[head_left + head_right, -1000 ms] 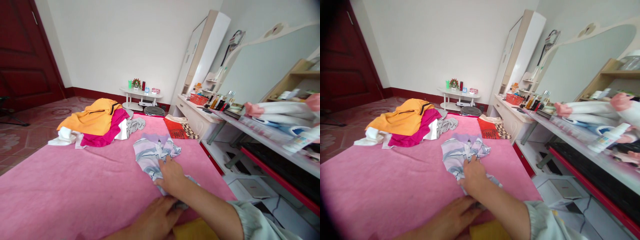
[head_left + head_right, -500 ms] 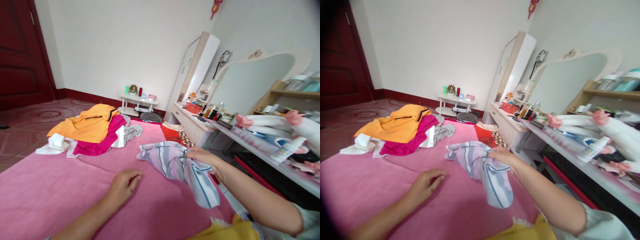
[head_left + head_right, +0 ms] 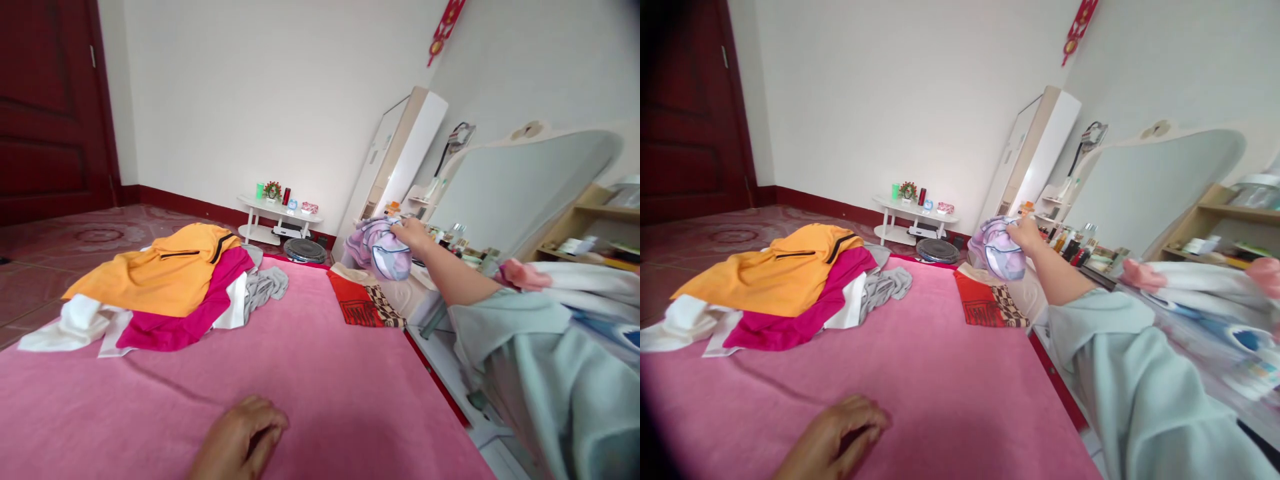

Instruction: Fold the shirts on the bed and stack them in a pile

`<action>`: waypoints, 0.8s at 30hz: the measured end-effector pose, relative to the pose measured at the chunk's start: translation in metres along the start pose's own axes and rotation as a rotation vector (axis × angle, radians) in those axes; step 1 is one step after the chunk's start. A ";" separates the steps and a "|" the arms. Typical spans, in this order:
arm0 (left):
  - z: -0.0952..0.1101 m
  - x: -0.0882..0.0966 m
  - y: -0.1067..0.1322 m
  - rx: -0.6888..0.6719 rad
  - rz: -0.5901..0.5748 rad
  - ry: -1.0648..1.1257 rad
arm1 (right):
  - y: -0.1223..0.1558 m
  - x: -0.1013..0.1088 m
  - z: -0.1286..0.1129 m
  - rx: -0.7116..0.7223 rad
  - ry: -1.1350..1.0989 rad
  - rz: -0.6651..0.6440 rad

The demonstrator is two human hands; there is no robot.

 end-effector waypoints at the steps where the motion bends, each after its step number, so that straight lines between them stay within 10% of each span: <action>1: -0.002 0.000 -0.001 -0.001 -0.015 -0.004 | -0.004 -0.011 0.009 -0.013 0.026 0.005; 10: 0.000 0.004 -0.008 -0.049 0.039 0.023 | 0.074 -0.139 0.146 -0.283 0.134 -0.167; 24: 0.002 0.005 -0.009 -0.035 0.058 0.032 | 0.054 -0.124 0.202 -0.633 0.314 0.067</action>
Point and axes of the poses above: each hand's wrist, its own y-axis away from the middle knuckle, its own x-axis out of the back of the hand, z = x × y, the point moved 2 cm from there along -y, towards the middle knuckle, and after that the axes turned 13 degrees about -x, right-handed, at the moved point
